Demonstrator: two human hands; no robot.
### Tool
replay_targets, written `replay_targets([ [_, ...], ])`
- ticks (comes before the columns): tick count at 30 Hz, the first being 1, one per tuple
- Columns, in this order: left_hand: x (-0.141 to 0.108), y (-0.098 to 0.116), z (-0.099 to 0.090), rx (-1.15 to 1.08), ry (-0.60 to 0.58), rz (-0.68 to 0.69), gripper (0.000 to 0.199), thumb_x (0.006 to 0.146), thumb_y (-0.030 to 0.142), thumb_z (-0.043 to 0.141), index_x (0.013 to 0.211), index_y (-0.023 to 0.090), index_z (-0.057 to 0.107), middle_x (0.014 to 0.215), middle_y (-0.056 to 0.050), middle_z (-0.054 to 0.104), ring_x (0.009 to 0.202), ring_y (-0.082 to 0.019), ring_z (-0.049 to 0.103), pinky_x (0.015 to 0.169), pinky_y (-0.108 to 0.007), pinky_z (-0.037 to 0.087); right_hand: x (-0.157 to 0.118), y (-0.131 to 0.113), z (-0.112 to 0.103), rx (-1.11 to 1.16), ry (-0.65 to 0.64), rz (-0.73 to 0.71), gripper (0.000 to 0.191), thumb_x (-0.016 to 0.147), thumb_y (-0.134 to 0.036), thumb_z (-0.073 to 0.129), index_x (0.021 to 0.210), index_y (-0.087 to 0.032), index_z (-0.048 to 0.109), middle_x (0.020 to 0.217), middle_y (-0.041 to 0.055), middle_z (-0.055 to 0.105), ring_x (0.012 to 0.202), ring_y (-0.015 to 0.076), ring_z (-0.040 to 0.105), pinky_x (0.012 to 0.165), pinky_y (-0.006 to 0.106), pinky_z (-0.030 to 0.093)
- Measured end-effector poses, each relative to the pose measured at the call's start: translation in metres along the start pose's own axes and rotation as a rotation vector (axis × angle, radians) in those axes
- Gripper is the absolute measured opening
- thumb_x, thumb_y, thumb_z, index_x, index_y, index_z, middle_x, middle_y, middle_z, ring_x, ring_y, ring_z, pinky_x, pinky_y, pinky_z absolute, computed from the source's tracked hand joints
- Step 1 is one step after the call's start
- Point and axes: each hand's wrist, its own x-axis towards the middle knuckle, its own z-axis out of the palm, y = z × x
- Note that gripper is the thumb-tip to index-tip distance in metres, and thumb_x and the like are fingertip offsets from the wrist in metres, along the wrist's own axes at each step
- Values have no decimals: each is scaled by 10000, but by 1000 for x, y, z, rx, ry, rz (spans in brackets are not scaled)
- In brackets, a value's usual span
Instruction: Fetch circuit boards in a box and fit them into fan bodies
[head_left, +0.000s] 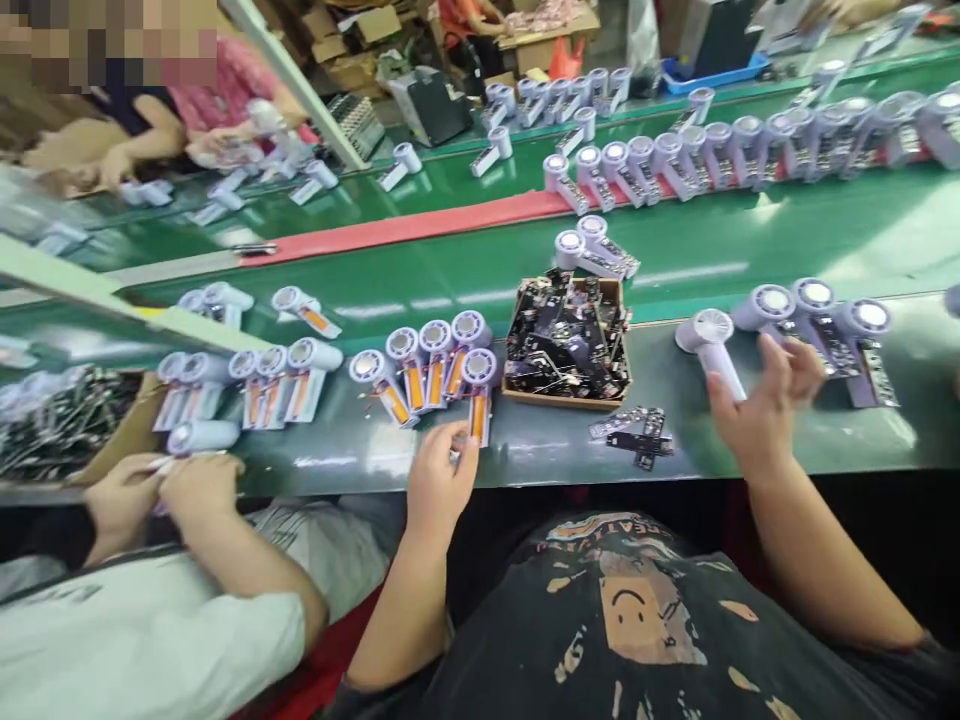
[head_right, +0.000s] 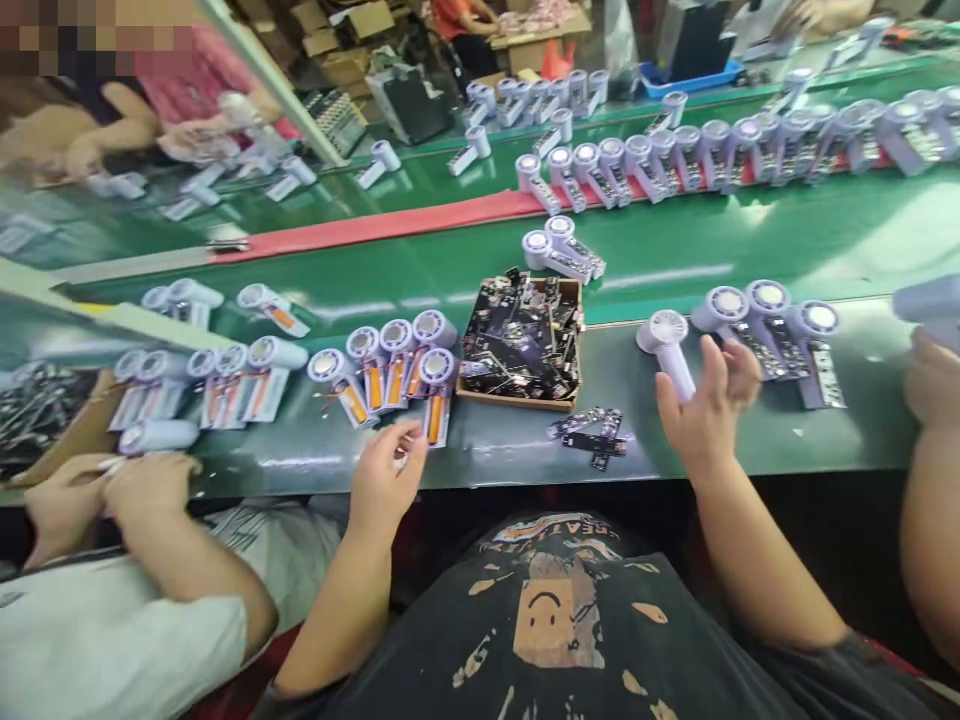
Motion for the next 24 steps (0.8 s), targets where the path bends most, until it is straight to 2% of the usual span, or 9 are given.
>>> replay_targets([
  [1, 6, -3, 1, 138, -12, -4, 369, 848, 417, 562, 1111, 171, 644, 1070, -131, 678, 909, -259, 660, 859, -423, 541, -2, -12, -3, 64, 167, -77, 583, 877, -382, 578, 1401, -197, 403, 1321, 220, 406, 1244, 389, 414, 959, 581, 401],
  [3, 18, -4, 7, 335, -116, -53, 565, 823, 441, 606, 1294, 133, 554, 1213, -193, 625, 1032, -334, 652, 867, -461, 541, -10, -42, -10, 225, 269, -267, 527, 838, -292, 635, 1340, -298, 473, 1228, 121, 496, 1126, 301, 512, 928, 480, 441],
  [5, 27, 0, 14, 423, -223, -116, 686, 828, 416, 614, 1415, 108, 439, 1268, -227, 598, 1082, -378, 644, 862, -476, 539, -20, -71, -13, 337, 126, -501, 456, 820, -228, 656, 1242, -348, 535, 1125, 46, 580, 1010, 228, 571, 901, 415, 448],
  [7, 27, 4, 17, 412, -277, -167, 737, 833, 348, 608, 1474, 95, 348, 1258, -237, 612, 1054, -378, 663, 850, -468, 537, -27, -90, -13, 337, -101, -644, 328, 843, -197, 643, 1141, -324, 592, 1034, 9, 656, 946, 187, 598, 894, 378, 432],
  [10, 14, 4, 14, 248, -328, -205, 881, 819, 365, 631, 1535, 92, 197, 1153, -211, 675, 866, -317, 708, 755, -431, 554, -35, -91, -10, 181, -374, -498, 159, 910, -212, 569, 1038, -246, 655, 964, 24, 707, 887, 178, 607, 840, 350, 414],
  [14, -13, -2, 9, -199, -471, -170, 1000, 819, 489, 611, 1568, 155, 38, 1163, -164, 683, 685, -186, 686, 627, -339, 571, -41, -76, -11, -103, -608, -185, 243, 894, -283, 587, 1098, -211, 697, 1041, 70, 692, 912, 231, 588, 798, 373, 403],
  [17, -24, -2, 10, -329, -520, -129, 830, 834, 491, 579, 1532, 166, 268, 1265, -196, 653, 757, -178, 699, 650, -322, 585, -41, -78, -10, -146, -699, -155, 246, 887, -285, 604, 1099, -229, 713, 1064, 70, 681, 963, 251, 572, 853, 405, 399],
  [20, -27, -1, 8, -244, -508, -88, 621, 839, 453, 573, 1397, 188, 511, 1220, -160, 694, 756, -189, 705, 697, -352, 592, -29, -81, -6, -97, -734, -148, 161, 882, -239, 595, 965, -229, 733, 1047, 68, 687, 985, 263, 565, 894, 439, 400],
  [24, -30, 0, -5, -141, -453, -15, 470, 842, 417, 584, 1270, 227, 629, 1120, -105, 741, 765, -212, 714, 755, -395, 586, -3, -83, -13, 107, -746, -93, 120, 864, -210, 599, 906, -220, 711, 990, 72, 691, 946, 246, 601, 866, 426, 449],
])
